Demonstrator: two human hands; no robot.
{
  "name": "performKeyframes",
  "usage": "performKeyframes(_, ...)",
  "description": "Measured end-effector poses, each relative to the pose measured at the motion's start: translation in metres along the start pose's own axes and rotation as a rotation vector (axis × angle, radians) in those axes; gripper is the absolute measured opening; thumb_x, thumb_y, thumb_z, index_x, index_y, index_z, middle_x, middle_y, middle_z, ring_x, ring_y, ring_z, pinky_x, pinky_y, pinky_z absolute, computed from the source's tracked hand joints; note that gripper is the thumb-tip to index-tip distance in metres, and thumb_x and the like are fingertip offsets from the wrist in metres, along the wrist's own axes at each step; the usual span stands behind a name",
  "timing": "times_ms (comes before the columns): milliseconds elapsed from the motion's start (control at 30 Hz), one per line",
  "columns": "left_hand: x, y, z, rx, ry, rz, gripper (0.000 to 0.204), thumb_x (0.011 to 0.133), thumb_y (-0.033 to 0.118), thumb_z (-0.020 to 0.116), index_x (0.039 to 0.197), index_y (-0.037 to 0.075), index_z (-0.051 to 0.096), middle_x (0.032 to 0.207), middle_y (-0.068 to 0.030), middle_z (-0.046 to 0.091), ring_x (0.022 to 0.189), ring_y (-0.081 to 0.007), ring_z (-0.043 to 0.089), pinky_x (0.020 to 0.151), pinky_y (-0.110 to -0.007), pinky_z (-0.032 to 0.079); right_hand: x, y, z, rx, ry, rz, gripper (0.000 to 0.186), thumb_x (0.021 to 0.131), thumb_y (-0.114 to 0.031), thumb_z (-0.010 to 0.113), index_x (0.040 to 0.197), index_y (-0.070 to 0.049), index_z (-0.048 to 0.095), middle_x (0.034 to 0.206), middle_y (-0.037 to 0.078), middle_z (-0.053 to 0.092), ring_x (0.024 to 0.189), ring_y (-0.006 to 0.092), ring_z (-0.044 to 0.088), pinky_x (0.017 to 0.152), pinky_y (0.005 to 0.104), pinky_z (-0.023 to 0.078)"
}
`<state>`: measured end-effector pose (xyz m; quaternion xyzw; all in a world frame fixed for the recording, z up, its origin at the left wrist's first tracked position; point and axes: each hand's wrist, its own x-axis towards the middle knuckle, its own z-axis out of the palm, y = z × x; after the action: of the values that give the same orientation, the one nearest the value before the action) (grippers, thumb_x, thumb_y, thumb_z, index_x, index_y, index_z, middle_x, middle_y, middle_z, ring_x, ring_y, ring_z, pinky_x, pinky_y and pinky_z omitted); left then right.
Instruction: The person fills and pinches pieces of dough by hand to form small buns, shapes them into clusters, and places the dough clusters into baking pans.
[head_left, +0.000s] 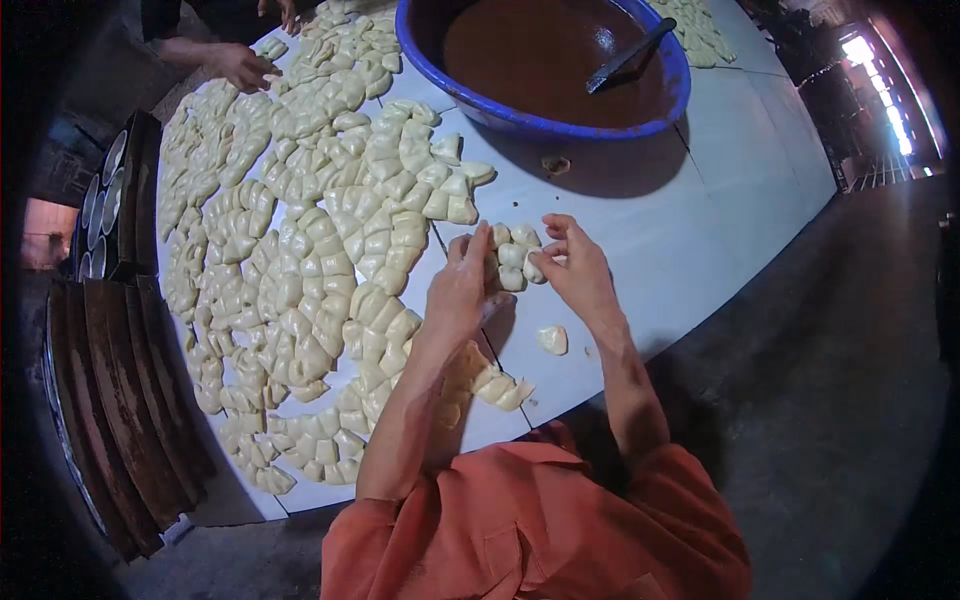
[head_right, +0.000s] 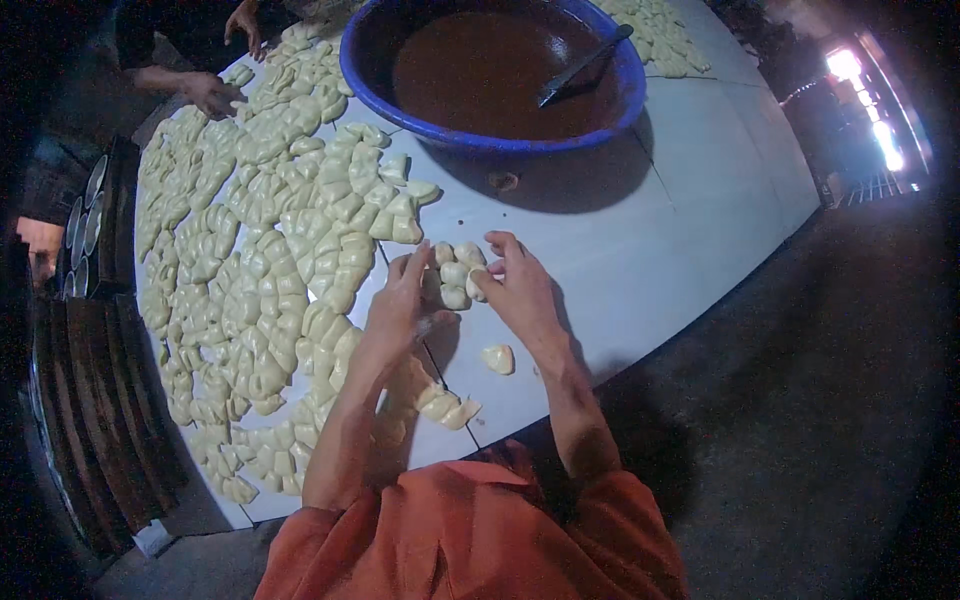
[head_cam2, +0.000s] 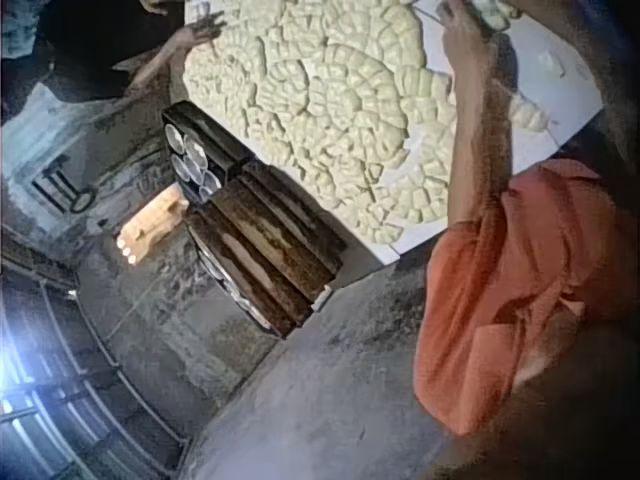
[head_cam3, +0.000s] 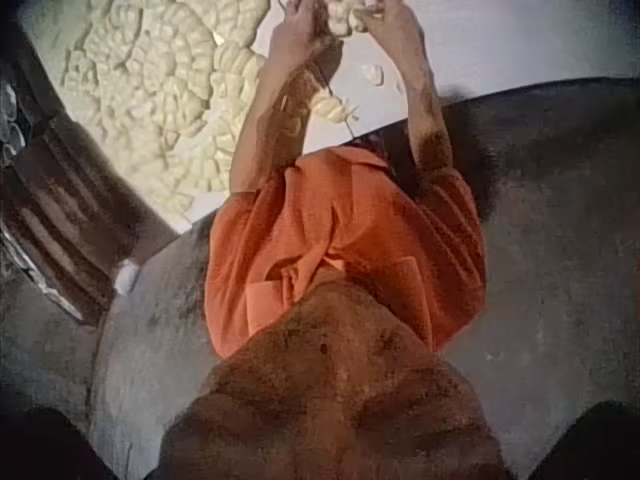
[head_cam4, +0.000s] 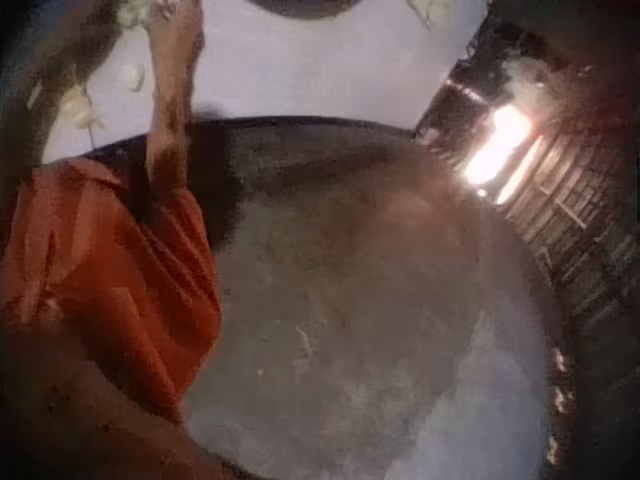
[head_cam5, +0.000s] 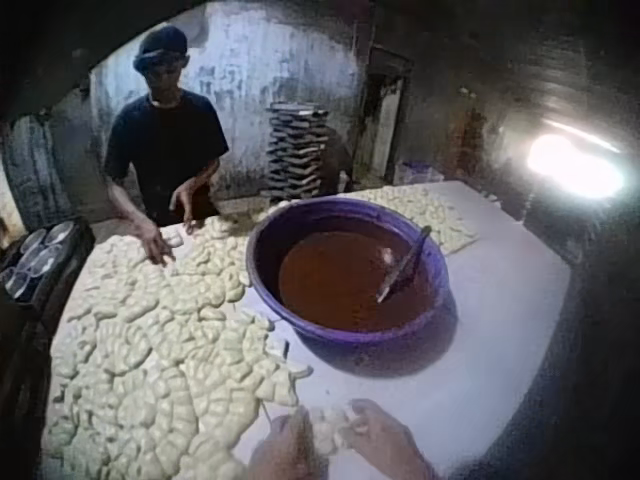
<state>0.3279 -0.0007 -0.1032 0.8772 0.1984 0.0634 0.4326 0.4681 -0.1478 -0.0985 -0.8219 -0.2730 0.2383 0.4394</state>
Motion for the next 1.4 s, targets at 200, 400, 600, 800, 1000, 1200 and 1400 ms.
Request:
performKeyframes(200,0.012,0.002,0.008,0.176,-0.043,-0.015,0.095,0.066,0.007,0.082,0.146,0.003,0.031,0.125,-0.0241,0.049,0.097,-0.0464,0.063,0.078,-0.051,0.054,-0.025,-0.004,0.022,-0.121,0.138,0.159,0.053,0.089,-0.019,0.069,0.137,-0.004,0.053,0.114,0.018,0.068,0.085,0.0221,0.07,0.075,0.0359,0.056)
performKeyframes(400,0.015,0.001,0.001,0.075,-0.101,-0.052,0.09,0.067,0.009,0.081,0.144,0.004,0.035,0.123,-0.0228,0.051,0.096,-0.0452,0.063,0.08,-0.05,0.054,-0.022,-0.004,0.013,-0.055,0.0,0.095,0.046,0.093,-0.017,0.062,0.136,-0.003,0.054,0.112,0.018,0.065,0.101,0.0369,0.065,0.089,0.0434,0.051)
performKeyframes(600,0.024,0.008,0.002,0.162,-0.05,-0.047,0.087,0.069,0.01,0.08,0.144,0.01,0.035,0.124,-0.0216,0.05,0.098,-0.0448,0.063,0.079,-0.05,0.054,-0.003,0.004,0.015,-0.383,0.074,-0.029,0.048,0.098,-0.02,0.057,0.143,-0.007,0.048,0.109,0.005,0.063,0.088,0.0199,0.066,0.078,0.0333,0.055)
performKeyframes(800,0.024,0.013,-0.002,-0.213,-0.034,-0.097,0.057,0.069,0.012,0.075,0.121,0.004,0.054,0.116,-0.0243,0.059,0.113,-0.0421,0.057,0.095,-0.045,0.047,-0.002,-0.001,0.031,0.405,-0.084,0.25,0.038,0.096,-0.013,0.057,0.13,0.001,0.054,0.12,0.015,0.063,0.111,0.0204,0.061,0.09,0.033,0.052)
performKeyframes(1000,-0.013,-0.003,-0.023,-0.754,-0.09,-0.066,0.085,0.057,0.022,0.085,0.131,-0.001,0.049,0.116,-0.0192,0.063,0.112,-0.0306,0.061,0.094,-0.037,0.048,-0.027,-0.03,0.034,0.51,-0.129,0.092,0.029,0.095,-0.009,0.055,0.121,0.004,0.054,0.112,0.012,0.061,0.1,0.019,0.06,0.087,0.0322,0.049)
performKeyframes(1200,-0.104,-0.019,-0.144,-0.267,0.357,0.042,0.08,0.07,0.022,0.076,0.139,0.0,0.042,0.125,-0.0249,0.056,0.115,-0.0383,0.058,0.096,-0.041,0.047,-0.035,-0.164,0.102,0.55,-0.396,-0.123,0.031,0.092,-0.007,0.058,0.122,0.001,0.055,0.111,0.009,0.058,0.095,0.0168,0.06,0.079,0.0299,0.054)
performKeyframes(1400,-0.236,0.019,-0.326,0.006,0.546,-0.09,0.078,0.071,0.018,0.073,0.139,-0.001,0.041,0.127,-0.0262,0.053,0.115,-0.0408,0.057,0.096,-0.043,0.048,-0.06,-0.329,0.196,0.542,-0.692,-0.456,0.032,0.091,-0.005,0.06,0.122,0.001,0.054,0.105,0.007,0.059,0.09,0.0129,0.06,0.077,0.0271,0.052)
